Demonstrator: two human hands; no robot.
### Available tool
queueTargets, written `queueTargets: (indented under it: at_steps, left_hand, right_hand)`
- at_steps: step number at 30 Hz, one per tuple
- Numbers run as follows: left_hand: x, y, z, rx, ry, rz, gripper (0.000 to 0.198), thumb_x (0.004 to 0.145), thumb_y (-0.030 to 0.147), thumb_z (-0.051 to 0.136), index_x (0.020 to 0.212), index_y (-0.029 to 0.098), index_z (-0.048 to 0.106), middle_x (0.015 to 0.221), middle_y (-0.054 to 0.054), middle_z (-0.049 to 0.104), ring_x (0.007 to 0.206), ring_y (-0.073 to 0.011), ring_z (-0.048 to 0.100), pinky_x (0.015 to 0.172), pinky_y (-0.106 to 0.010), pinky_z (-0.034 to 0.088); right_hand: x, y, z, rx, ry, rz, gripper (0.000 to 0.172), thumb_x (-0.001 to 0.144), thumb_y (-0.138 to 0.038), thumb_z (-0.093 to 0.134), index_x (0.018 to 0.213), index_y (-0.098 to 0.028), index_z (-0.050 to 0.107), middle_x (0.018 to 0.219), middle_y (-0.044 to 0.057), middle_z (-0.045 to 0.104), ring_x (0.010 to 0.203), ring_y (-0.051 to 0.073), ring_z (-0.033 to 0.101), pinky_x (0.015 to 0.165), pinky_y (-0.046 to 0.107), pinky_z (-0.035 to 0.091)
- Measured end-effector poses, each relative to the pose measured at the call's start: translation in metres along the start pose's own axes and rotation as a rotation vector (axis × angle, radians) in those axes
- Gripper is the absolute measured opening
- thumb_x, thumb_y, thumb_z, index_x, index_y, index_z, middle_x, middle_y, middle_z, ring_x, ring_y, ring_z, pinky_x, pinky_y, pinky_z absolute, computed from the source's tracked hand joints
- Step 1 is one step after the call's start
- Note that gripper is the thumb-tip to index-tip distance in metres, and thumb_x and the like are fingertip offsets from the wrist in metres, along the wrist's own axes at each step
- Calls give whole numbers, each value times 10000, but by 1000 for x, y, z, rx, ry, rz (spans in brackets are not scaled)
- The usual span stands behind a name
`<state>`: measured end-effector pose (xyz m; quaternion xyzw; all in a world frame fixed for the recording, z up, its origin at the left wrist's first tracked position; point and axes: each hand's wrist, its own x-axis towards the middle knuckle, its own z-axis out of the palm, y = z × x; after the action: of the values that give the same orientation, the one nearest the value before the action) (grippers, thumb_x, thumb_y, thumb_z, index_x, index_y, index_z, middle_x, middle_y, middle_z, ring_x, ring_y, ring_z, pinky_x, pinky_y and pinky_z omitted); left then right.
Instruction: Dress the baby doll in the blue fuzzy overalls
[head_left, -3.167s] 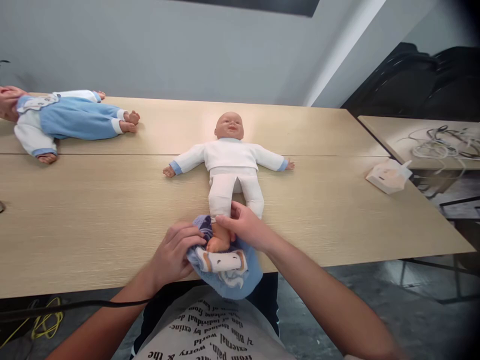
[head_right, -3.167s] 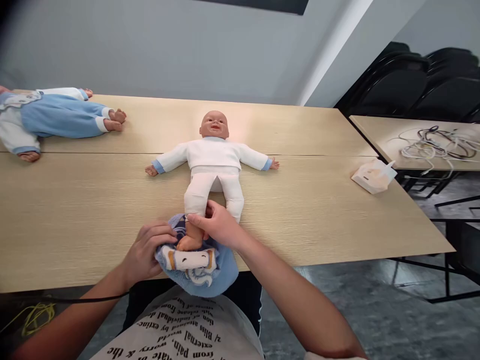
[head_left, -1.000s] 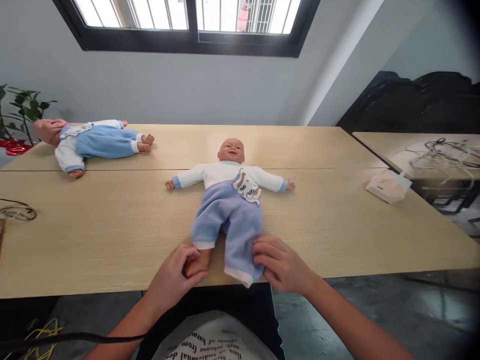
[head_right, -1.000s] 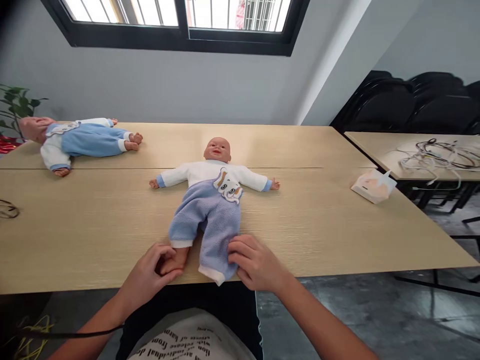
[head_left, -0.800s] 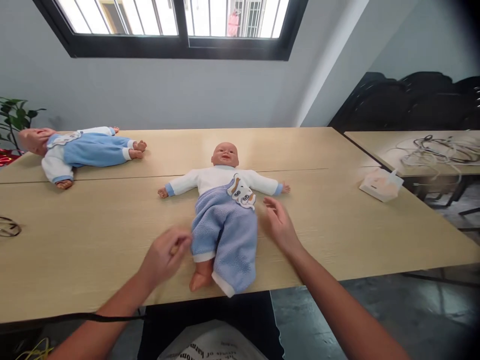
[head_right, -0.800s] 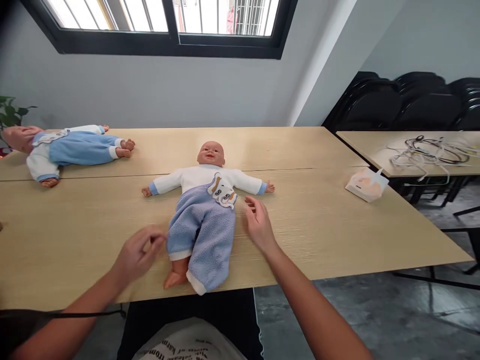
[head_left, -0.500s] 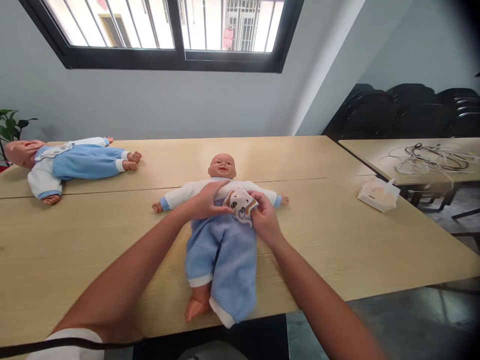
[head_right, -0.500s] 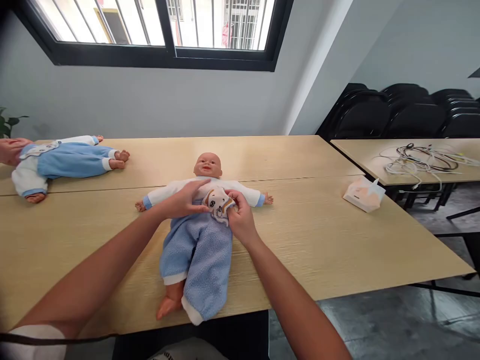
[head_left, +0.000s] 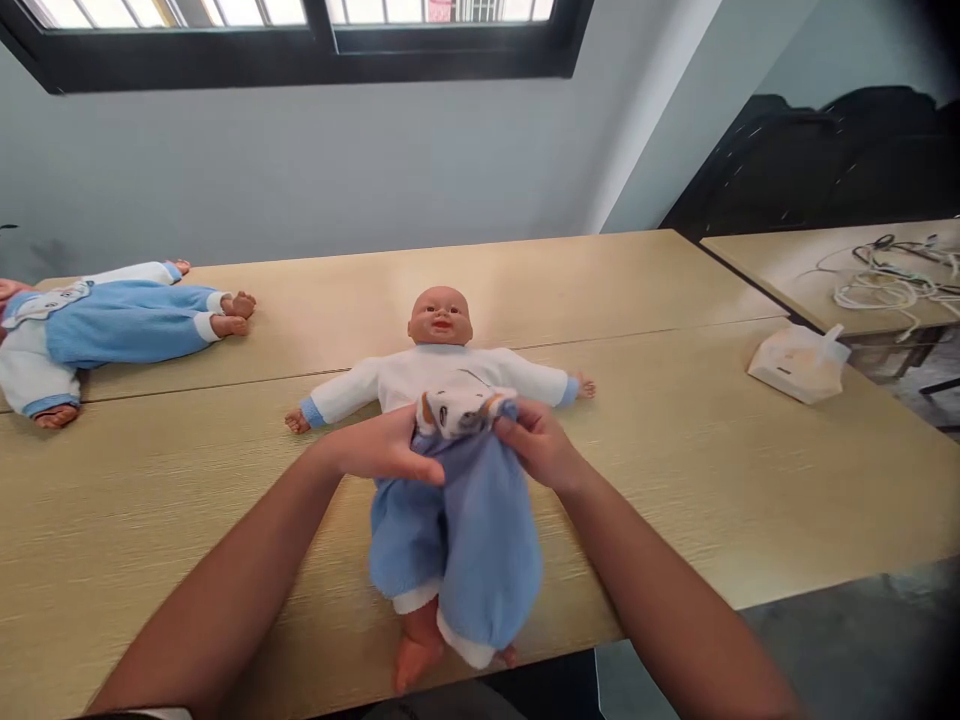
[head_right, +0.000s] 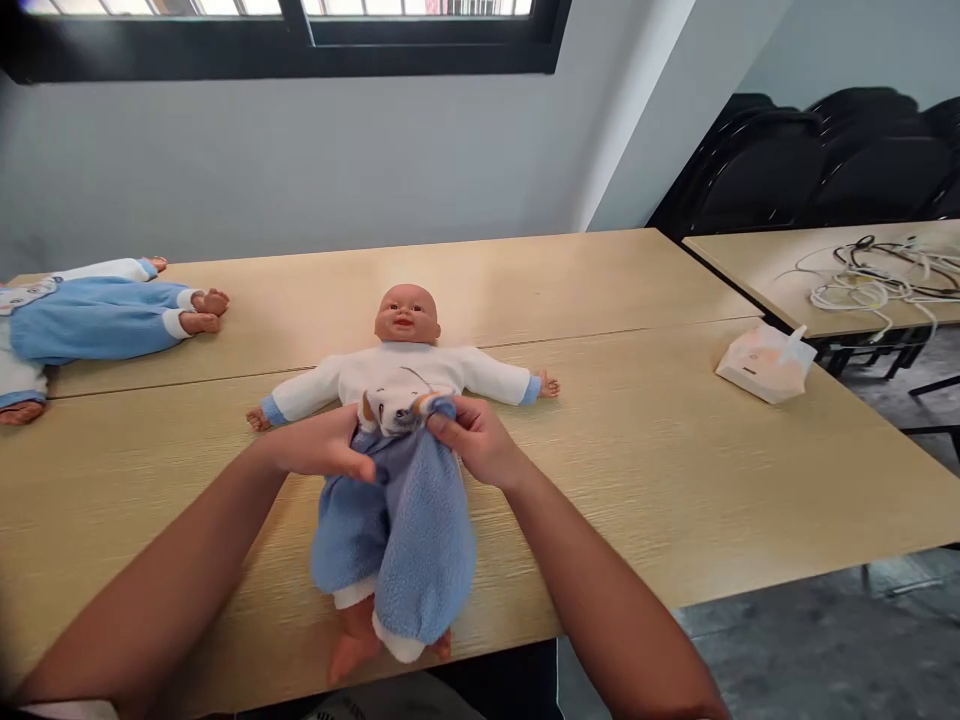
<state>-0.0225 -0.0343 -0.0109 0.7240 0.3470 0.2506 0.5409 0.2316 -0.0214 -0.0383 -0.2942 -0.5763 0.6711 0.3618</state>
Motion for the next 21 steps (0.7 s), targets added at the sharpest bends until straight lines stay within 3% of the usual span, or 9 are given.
queueTargets:
  at_steps: [2,3,5,8,11,13,16,18,21]
  left_hand:
    - [4,5,1,88,-133,-35,581,816,578,807,1243,202,686,1241,-79,727,1222,-318,632,1097,-431,479]
    - [5,5,1,103,-139,-45,482,888,558,740,1201,194,703,1195,-67,742,1161,-299,659,1059,-421,503]
    - [6,1,-2,91,-41,-21,402,980,529,624,1150,178,719,1159,-55,749,1111,-271,671,1040,-408,510]
    - [2,-10,-2,-34,172,8,460,964,585,618,1129,169,722,1160,-69,747,1123,-273,667,1066,-419,501]
    - [-1,-9,4,-187,164,-57,546,941,663,598,1156,174,711,1134,-95,755,1064,-279,694,1007,-437,548]
    - [-1,0,9,-154,13,-38,586,884,660,682,1218,179,697,1187,-109,745,1120,-301,684,1053,-457,531]
    - [3,16,14,40,-177,19,683,795,543,832,1344,185,643,1335,-101,694,1277,-327,613,1166,-467,448]
    - [5,21,14,120,-162,8,604,866,488,776,1368,187,627,1366,-79,683,1289,-315,608,1168,-454,444]
    - [2,14,11,62,-28,1,461,980,504,610,1284,164,676,1269,-82,730,1203,-296,663,1114,-446,490]
  right_hand:
    - [-3,4,0,71,61,5,523,835,-698,748,1053,-223,740,1059,58,721,976,236,654,894,358,530]
    - [-5,3,-1,74,34,20,547,835,-705,743,1093,-223,737,1104,66,727,1011,247,664,922,374,533]
    - [-9,-2,0,1,-79,17,631,807,-693,778,1209,-212,713,1219,87,718,1119,277,660,1005,409,516]
    - [-15,-15,1,-253,-235,11,793,724,-560,901,1380,-202,637,1356,104,676,1249,314,613,1081,435,484]
    - [-16,-22,2,-410,-272,80,475,825,-464,839,1200,-193,733,1135,66,758,1038,268,686,926,380,556]
    - [-16,-19,2,-369,-176,53,305,901,-469,755,1015,-186,763,974,41,763,909,231,686,840,347,561]
    - [-15,-10,2,-170,-35,-1,324,893,-502,762,942,-183,747,912,33,738,881,210,672,816,326,557]
    - [-17,-6,4,-27,-63,26,364,882,-531,773,957,-177,739,902,33,726,856,193,668,791,307,559]
    - [-20,-8,6,106,-224,84,498,835,-564,818,1143,-184,724,1046,51,733,965,199,681,851,300,567]
